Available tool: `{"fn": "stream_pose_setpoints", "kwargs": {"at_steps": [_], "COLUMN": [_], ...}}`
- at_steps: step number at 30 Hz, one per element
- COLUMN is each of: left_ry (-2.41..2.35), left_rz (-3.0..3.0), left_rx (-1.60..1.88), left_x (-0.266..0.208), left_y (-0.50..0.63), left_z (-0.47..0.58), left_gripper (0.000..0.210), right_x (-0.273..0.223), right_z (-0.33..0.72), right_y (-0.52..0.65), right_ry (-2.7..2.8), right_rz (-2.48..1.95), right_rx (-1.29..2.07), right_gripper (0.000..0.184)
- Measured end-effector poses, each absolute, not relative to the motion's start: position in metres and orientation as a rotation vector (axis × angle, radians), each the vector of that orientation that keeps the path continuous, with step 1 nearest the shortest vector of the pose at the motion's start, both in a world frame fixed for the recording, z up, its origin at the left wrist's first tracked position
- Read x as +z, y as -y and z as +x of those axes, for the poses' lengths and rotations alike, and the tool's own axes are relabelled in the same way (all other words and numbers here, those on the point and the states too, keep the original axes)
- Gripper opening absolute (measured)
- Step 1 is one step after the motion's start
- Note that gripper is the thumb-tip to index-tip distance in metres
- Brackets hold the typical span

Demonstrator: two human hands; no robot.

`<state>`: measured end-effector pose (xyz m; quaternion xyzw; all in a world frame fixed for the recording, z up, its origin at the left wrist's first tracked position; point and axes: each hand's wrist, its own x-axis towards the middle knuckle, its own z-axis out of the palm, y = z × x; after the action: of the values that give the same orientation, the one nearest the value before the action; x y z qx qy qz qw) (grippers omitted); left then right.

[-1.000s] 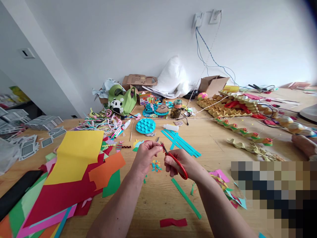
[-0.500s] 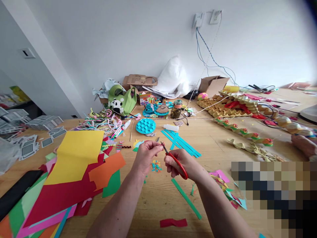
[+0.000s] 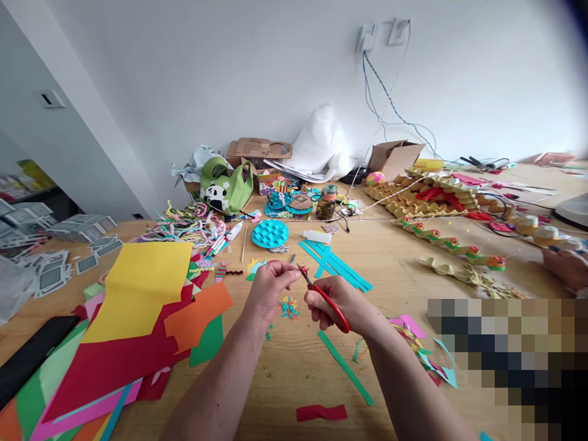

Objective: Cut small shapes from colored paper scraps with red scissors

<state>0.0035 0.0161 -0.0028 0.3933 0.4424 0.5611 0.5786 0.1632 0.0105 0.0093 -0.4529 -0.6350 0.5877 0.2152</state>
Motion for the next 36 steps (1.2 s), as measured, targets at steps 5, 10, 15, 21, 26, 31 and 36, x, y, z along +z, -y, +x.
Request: {"fn": "stream_pose_setpoints", "kwargs": {"at_steps": [5, 10, 15, 21, 26, 31, 36], "left_ry": [-1.045, -1.038, -1.052, -1.049, -0.993, -0.986, -1.016], "left_rz": [0.916, 0.955, 0.973, 0.977, 0.910, 0.949, 0.949], "left_rx": [1.312, 1.287, 1.258, 1.239, 1.265, 1.240, 1.296], "left_x": [-0.0035, -0.0035, -0.0036, -0.0004, 0.0021, 0.0006, -0.0032], "left_y": [-0.0167, -0.0164, -0.0169, -0.0175, -0.0165, -0.0153, -0.0165], "left_z": [0.0028, 0.0020, -0.0004, -0.0016, -0.0002, 0.0017, 0.0022], "left_gripper": [0.011, 0.011, 0.012, 0.012, 0.020, 0.012, 0.011], "right_x": [0.0090, 0.0082, 0.0073, 0.0076, 0.0105, 0.0109, 0.0075], "right_z": [0.1641, 0.1663, 0.1672, 0.1657, 0.1643, 0.1640, 0.1651], "right_y": [-0.0102, -0.0106, -0.0103, -0.0105, -0.0110, -0.0106, -0.0107], "right_ry": [1.785, 1.845, 1.856, 1.818, 1.775, 1.763, 1.782], "right_rz": [-1.254, -1.229, -1.206, -1.247, -1.261, -1.266, -1.241], "right_rx": [1.616, 1.595, 1.599, 1.624, 1.599, 1.599, 1.595], "right_gripper": [0.047, 0.046, 0.045, 0.045, 0.047, 0.047, 0.046]}}
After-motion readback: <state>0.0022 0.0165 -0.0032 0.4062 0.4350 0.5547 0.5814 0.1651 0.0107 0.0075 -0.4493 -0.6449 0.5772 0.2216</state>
